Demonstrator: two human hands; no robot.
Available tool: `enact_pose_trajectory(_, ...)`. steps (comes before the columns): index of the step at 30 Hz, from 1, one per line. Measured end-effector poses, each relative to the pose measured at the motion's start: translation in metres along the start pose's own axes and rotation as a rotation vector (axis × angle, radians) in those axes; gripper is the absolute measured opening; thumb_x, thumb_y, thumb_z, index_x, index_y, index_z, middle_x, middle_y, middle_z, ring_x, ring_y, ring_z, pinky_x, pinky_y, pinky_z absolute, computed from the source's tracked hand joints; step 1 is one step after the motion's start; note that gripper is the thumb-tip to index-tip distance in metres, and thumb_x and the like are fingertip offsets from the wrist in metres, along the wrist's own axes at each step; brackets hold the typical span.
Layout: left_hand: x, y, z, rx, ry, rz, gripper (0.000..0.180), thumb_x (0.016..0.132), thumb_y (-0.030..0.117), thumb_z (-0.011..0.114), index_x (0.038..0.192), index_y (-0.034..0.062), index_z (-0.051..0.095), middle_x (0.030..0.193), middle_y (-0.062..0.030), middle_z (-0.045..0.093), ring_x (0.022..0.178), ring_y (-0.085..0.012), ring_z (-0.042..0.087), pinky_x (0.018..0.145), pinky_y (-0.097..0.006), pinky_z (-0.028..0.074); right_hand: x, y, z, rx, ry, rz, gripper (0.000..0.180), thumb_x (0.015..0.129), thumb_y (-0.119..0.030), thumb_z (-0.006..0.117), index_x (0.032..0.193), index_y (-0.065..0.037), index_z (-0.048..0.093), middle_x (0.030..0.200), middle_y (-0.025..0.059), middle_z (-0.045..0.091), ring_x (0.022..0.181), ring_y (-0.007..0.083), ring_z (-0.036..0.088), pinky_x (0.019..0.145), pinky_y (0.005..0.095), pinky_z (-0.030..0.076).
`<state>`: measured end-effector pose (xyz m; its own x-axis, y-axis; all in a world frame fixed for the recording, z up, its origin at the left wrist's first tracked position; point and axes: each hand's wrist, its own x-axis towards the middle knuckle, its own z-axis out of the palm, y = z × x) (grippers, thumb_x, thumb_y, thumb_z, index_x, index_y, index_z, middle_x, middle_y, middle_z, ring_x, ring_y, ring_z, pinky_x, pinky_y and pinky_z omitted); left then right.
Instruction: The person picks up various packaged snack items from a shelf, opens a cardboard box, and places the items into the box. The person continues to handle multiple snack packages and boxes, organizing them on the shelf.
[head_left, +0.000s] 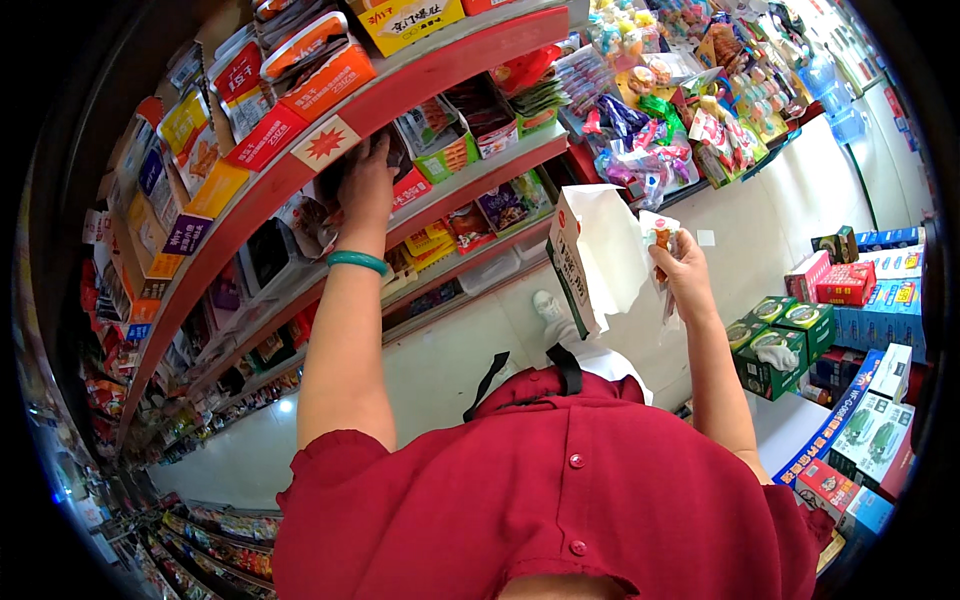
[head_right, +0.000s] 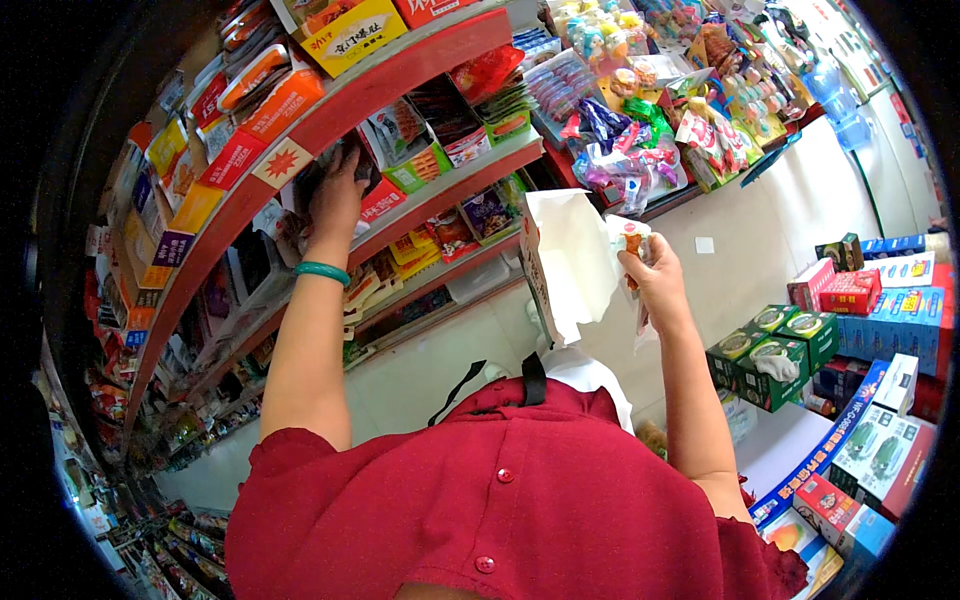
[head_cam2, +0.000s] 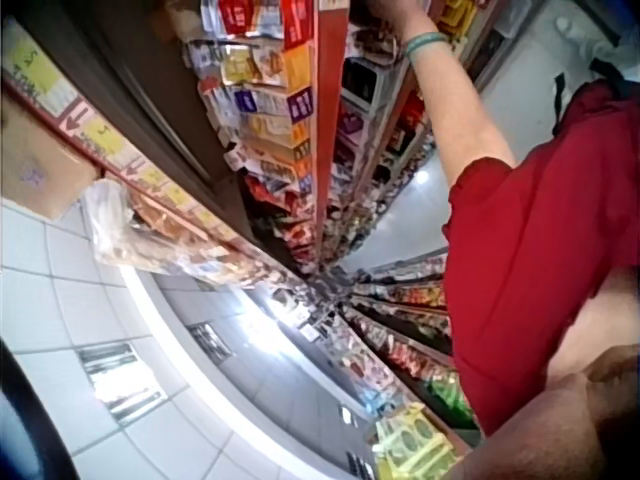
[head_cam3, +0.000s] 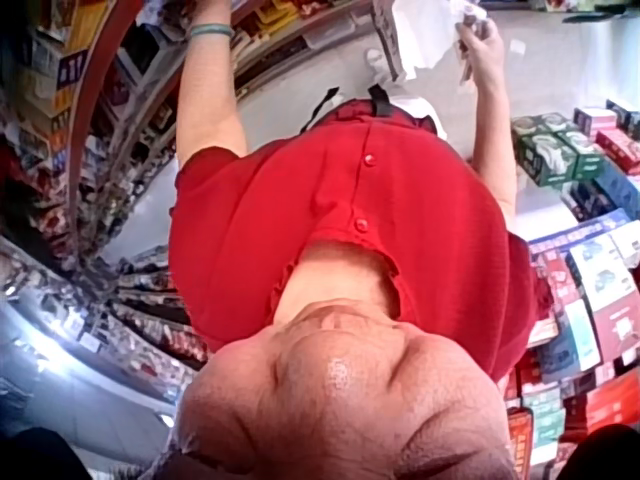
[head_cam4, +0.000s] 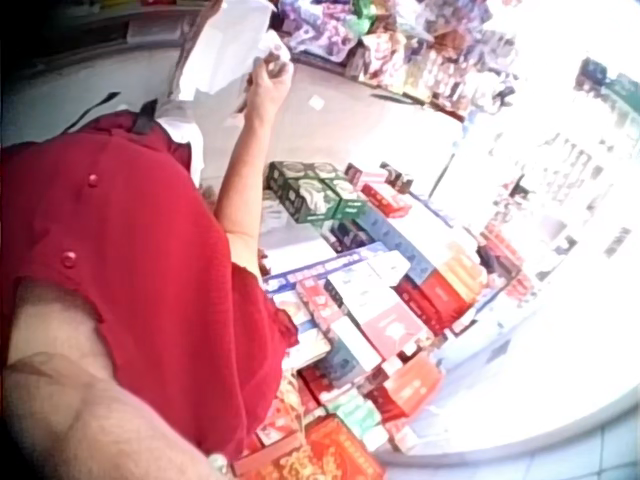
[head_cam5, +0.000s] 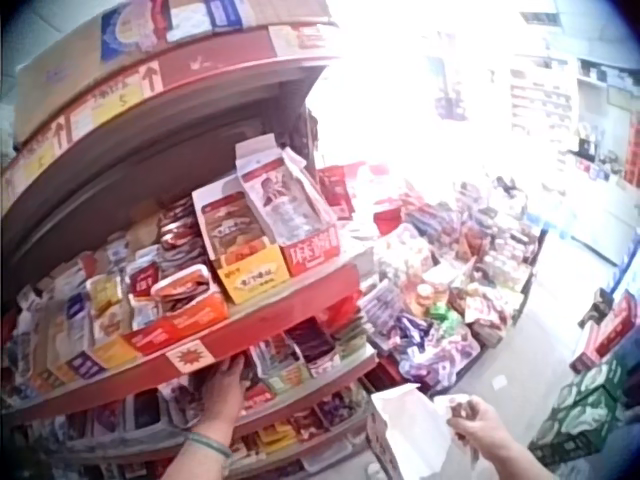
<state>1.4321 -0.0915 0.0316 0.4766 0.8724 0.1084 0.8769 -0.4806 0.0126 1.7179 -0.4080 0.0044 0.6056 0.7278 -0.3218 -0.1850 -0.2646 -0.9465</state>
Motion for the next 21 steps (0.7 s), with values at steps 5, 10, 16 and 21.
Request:
enact_pose_trajectory(5,0.009,-0.005,0.018,-0.011,-0.046,-0.019,0.048,0.084,0.011,0.058,0.13,0.011,0.046,0.145,-0.0115,0.028,0.126,-0.0323,0.038,0.099,-0.043,0.042,0.001,0.003,-0.004,-0.011,0.007,0.022,0.023,0.08,-0.006,0.062,0.101,-0.002,0.054,0.088,0.0022,0.059,0.073,0.0071,0.053,0.065,0.0222,0.043)
enact_pose_trajectory(10,0.014,-0.011,0.036,0.11,0.001,0.033,0.048,0.079,0.008,0.062,0.125,0.0102,0.049,0.146,-0.0111,0.024,0.129,-0.0379,0.029,0.098,-0.045,0.042,0.005,0.006,-0.008,-0.037,0.005,0.054,0.023,0.08,-0.006,0.062,0.101,-0.001,0.054,0.087,0.0021,0.059,0.073,0.0074,0.053,0.064,0.0224,0.044)
enact_pose_trajectory(16,-0.007,-0.006,0.005,-0.061,0.081,0.072,0.056,0.081,0.008,0.061,0.133,0.0066,0.039,0.145,-0.0161,0.025,0.129,-0.0352,0.032,0.103,-0.044,0.038,0.006,0.003,-0.003,-0.019,0.018,0.013,0.022,0.08,-0.007,0.062,0.101,-0.002,0.054,0.085,0.0013,0.058,0.07,0.0062,0.052,0.062,0.0212,0.043)
enact_pose_trajectory(21,-0.025,-0.015,0.0,-0.087,0.102,-0.025,0.052,0.084,0.011,0.061,0.132,0.0063,0.042,0.14,-0.017,0.034,0.125,-0.0338,0.039,0.098,-0.043,0.041,0.006,-0.004,0.006,-0.02,-0.01,0.023,0.022,0.08,-0.007,0.062,0.1,-0.002,0.054,0.084,0.001,0.058,0.069,0.0058,0.052,0.061,0.0212,0.043)
